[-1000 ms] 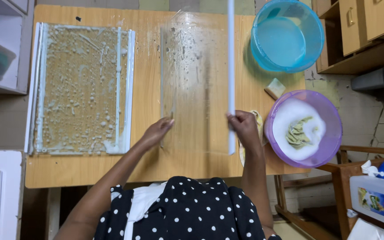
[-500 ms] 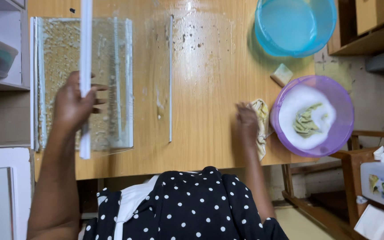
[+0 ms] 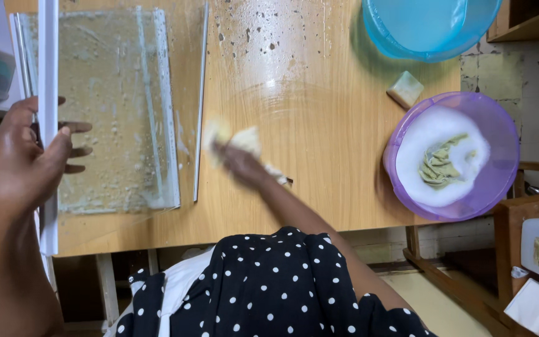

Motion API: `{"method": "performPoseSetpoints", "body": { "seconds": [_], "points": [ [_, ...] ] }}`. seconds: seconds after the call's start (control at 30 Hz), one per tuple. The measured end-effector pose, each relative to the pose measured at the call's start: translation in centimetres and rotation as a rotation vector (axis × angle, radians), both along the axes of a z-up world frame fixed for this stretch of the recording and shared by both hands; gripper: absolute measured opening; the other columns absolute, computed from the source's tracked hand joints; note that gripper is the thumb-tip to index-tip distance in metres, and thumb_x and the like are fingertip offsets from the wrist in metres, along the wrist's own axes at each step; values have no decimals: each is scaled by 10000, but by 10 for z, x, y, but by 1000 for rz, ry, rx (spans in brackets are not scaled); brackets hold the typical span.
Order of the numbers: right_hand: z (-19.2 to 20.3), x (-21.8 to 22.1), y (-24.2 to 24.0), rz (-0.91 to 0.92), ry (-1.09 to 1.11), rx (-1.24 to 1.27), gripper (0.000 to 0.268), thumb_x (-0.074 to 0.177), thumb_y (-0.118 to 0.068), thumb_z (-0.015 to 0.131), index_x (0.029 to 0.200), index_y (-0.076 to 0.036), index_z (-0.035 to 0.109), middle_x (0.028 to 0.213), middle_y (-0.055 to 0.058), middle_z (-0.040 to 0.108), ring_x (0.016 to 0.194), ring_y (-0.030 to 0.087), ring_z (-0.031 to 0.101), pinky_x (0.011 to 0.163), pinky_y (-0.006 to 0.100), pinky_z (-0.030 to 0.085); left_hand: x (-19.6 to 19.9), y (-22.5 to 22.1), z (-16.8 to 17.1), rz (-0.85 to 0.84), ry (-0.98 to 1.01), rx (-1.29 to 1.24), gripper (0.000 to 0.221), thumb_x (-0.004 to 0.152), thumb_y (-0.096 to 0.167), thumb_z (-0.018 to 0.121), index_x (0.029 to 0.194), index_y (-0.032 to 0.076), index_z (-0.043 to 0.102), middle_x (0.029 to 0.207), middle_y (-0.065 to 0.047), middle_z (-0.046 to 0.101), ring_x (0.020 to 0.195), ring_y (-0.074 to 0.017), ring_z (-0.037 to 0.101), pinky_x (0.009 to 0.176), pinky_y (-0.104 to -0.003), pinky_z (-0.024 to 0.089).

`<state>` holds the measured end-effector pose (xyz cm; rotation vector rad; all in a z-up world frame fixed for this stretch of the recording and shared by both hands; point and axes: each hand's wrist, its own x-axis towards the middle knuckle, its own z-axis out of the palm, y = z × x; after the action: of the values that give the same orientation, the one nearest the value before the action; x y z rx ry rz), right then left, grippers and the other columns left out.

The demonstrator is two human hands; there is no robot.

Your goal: The person cleans glass shelves by hand using a cloth and soapy water, wiping both sides of the glass and the plastic frames.

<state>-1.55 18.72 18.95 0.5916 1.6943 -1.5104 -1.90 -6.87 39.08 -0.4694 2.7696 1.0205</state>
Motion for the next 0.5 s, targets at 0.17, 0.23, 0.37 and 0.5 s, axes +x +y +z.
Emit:
{"method": "performPoseSetpoints", "body": {
  "seconds": [0.17,0.23,0.37,0.5],
  "points": [
    [-152,107,49,726,1449,-101,300,1060,-124,571,1356,-88,608,1565,128,466,1451,346,466,1191,521,419,-2,-1,-6,15,-59,-6,342,1103,11,534,1428,-89,503,1213,-243,695,897,-388,727,648,-488,621],
    [-112,85,85,456,972,88,375,1022,-347,492,1316,-158,628,1342,71,618,1266,282,592,1048,474,484,-3,-2,-11,63,-69,1,385,1094,11,531,1462,-78,458,1217,-233,695,898,-385,724,663,-490,615],
    [-187,3,153,135,654,907,596,1106,-206,290,1638,-88,49,1729,115,90,1594,264,113,1301,415,134,-4,13,-5,203,-127,0,382,1082,54,527,1458,-1,495,1238,-181,705,940,-354,728,723,-474,612],
    [-225,-172,169,-108,1016,1102,556,1112,-239,436,1635,-133,282,1697,197,160,1590,353,152,1292,536,135,5,-1,-35,332,-104,33,514,1055,55,552,1552,-5,435,1209,-190,703,932,-356,722,723,-487,608]
  ]
}}
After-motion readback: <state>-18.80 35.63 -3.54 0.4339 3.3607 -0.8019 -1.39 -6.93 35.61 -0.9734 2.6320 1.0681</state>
